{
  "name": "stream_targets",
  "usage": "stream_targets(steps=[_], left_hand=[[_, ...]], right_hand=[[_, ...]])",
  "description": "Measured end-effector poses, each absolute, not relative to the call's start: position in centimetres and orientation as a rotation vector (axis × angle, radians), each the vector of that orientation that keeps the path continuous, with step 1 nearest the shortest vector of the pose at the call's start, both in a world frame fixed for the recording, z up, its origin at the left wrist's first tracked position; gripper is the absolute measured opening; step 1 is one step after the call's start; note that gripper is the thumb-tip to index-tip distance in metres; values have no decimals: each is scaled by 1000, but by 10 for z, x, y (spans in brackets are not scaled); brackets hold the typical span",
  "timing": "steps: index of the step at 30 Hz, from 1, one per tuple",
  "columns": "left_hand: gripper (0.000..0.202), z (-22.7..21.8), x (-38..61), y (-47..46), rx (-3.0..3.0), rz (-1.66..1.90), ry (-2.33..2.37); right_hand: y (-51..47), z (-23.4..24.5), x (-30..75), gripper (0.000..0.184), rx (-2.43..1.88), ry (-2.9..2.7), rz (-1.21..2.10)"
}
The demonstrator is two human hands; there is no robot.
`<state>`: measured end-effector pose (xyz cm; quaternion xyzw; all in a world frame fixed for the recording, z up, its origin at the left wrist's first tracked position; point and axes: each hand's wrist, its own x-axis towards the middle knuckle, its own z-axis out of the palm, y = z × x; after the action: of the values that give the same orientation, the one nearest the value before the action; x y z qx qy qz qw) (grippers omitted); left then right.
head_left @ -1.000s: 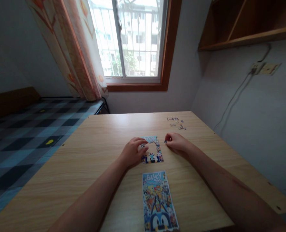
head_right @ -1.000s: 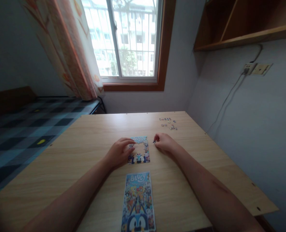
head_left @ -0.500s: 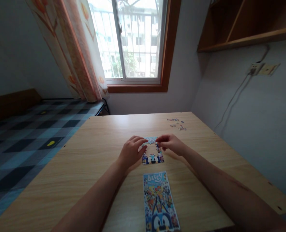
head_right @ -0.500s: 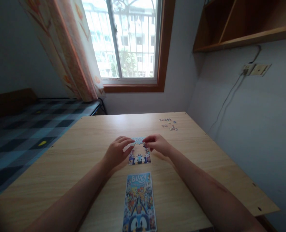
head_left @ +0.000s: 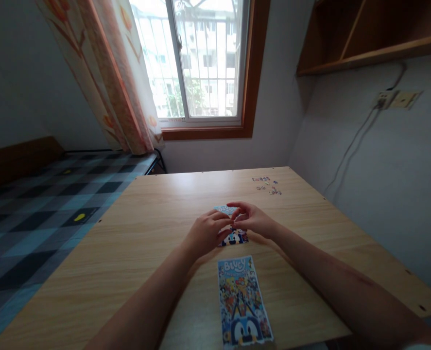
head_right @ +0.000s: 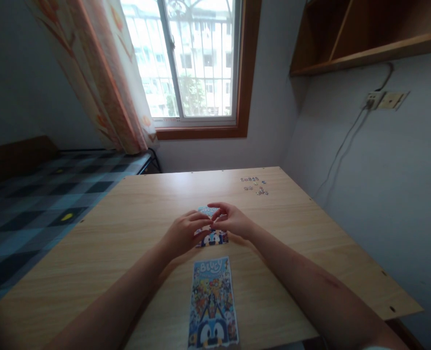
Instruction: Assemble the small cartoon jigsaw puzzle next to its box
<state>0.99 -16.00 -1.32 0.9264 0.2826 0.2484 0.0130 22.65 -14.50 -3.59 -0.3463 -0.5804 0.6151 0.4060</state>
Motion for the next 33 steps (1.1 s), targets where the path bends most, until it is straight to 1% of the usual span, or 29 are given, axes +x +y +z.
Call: stream_targets(steps=[6, 9, 11, 13, 15, 17, 20, 25, 33], left_hand=[[16, -12, 9, -160, 2905, 740, 889], [15, -7, 5, -160, 2915, 670, 935], [15, -2, 1, -159, 2925, 571, 994], [14, 3, -3, -157, 2927, 445, 1065], [13, 6, -7, -156, 2910, 334, 1120], [14, 7, -8, -156, 2884, 263, 1157], [15, 6, -5, -157, 2867, 208, 1168], [15, 1, -1, -157, 2870, 179, 1164], [19, -6, -7, -150, 2847, 181, 1177]], right_hand=[[-142, -44, 225, 64, -841, -1479, 1561], [-141, -43, 226, 53, -821, -1565, 1495], [-141, -39, 229, 39, -859, -1693, 1309], [-143, -36, 232, 23, -933, -1849, 1004], [-146, -34, 234, 14, -963, -1989, 697], [-149, -34, 235, 13, -905, -2118, 496], [-151, -36, 234, 13, -792, -2275, 364], [-153, -35, 233, 13, -727, -2362, 287], [-155, -32, 235, 14, -716, -2412, 268]])
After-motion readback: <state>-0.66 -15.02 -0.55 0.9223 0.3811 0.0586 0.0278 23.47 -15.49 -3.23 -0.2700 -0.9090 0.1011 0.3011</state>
